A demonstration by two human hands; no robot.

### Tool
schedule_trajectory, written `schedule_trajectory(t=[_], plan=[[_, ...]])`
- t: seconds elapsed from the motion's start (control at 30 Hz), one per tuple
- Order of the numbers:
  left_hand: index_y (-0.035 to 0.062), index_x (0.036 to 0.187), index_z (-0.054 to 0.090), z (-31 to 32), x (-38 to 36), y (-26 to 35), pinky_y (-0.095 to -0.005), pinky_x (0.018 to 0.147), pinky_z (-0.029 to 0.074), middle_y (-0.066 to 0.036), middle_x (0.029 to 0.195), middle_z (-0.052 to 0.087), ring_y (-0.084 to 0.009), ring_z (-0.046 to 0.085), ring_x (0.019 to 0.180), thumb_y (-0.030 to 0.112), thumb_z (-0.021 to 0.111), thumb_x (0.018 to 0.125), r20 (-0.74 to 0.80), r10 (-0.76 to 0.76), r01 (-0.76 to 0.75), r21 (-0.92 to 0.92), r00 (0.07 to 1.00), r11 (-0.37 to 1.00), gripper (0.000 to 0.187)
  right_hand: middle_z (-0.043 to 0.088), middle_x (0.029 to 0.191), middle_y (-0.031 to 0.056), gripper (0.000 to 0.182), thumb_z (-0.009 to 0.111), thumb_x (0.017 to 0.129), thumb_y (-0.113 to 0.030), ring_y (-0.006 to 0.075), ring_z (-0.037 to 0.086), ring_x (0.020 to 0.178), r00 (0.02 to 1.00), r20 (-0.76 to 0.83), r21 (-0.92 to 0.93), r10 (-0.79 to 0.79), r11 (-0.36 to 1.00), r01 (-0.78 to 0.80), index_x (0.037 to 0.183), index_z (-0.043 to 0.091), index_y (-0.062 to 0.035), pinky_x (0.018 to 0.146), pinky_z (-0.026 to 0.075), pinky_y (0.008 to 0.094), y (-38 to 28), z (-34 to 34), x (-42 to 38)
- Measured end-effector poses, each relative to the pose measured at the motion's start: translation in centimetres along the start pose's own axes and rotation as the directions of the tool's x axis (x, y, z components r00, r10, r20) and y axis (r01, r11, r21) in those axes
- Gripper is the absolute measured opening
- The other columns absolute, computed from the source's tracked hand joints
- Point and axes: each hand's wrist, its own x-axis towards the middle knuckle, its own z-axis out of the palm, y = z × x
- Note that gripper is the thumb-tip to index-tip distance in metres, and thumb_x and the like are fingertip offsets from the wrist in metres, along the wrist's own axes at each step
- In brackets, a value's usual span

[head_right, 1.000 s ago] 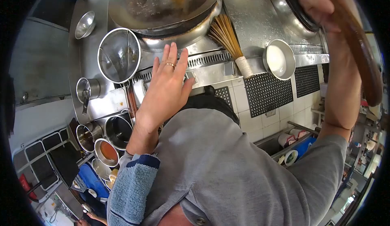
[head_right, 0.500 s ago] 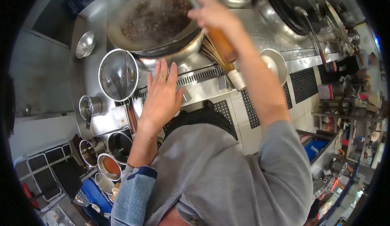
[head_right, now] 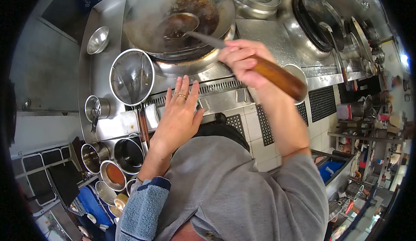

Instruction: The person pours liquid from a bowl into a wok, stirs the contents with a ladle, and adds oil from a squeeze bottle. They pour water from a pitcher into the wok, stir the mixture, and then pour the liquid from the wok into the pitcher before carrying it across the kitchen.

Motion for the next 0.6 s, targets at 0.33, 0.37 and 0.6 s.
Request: schedule_trajectory(t=[0.33, 0.37, 0.6], plan=[[-0.0083, 0.139, 0.038, 1.4, -0.8, 0.7, -0.0550, 0.113, 0.027, -0.034, 0.145, 0.035, -0.0450, 0.031, 0.139, 0.020, 0.060, 0.091, 0.140, 0.194, -0.175, -0.140, 0.971, 0.975, 0.060, 0.038, 0.067, -0.0041, 0.014, 0.041, 0.103, -0.013, 0.0018, 0.041, 0.043, 0.901, 0.087, -0.946, -0.426, 0.248, 0.209, 0.106, 0.040, 0.0011, 0.030, 0.035, 0.0165, 0.8, 13.8, -7.6], [-0.0087, 0.139, 0.038, 2.0, -0.7, 0.8, -0.0544, 0.113, 0.028, -0.034, 0.144, 0.036, -0.0445, 0.032, 0.139, 0.022, 0.059, 0.092, 0.163, 0.232, -0.209, -0.144, 0.959, 0.967, 0.060, 0.039, 0.068, -0.0031, 0.024, 0.043, 0.101, -0.011, 0.0012, 0.039, 0.042, 0.858, 0.181, -0.952, -0.480, 0.135, 0.276, 0.120, 0.035, 0.0006, 0.029, 0.033, 0.0163, 0.7, 14.1, -7.8], [-0.0072, 0.130, 0.049, 11.0, 2.4, 1.5, -0.0475, 0.105, 0.039, -0.030, 0.132, 0.051, -0.0416, 0.049, 0.125, 0.036, 0.046, 0.099, 0.457, 0.420, -0.156, -0.510, 0.784, 0.846, 0.053, 0.052, 0.071, 0.0044, 0.064, 0.047, 0.097, -0.010, 0.0027, 0.039, 0.043, 0.731, 0.453, -0.863, -0.511, -0.457, 0.216, 0.153, 0.017, -0.0032, 0.032, 0.035, 0.0165, 3.1, 15.6, -4.8]])
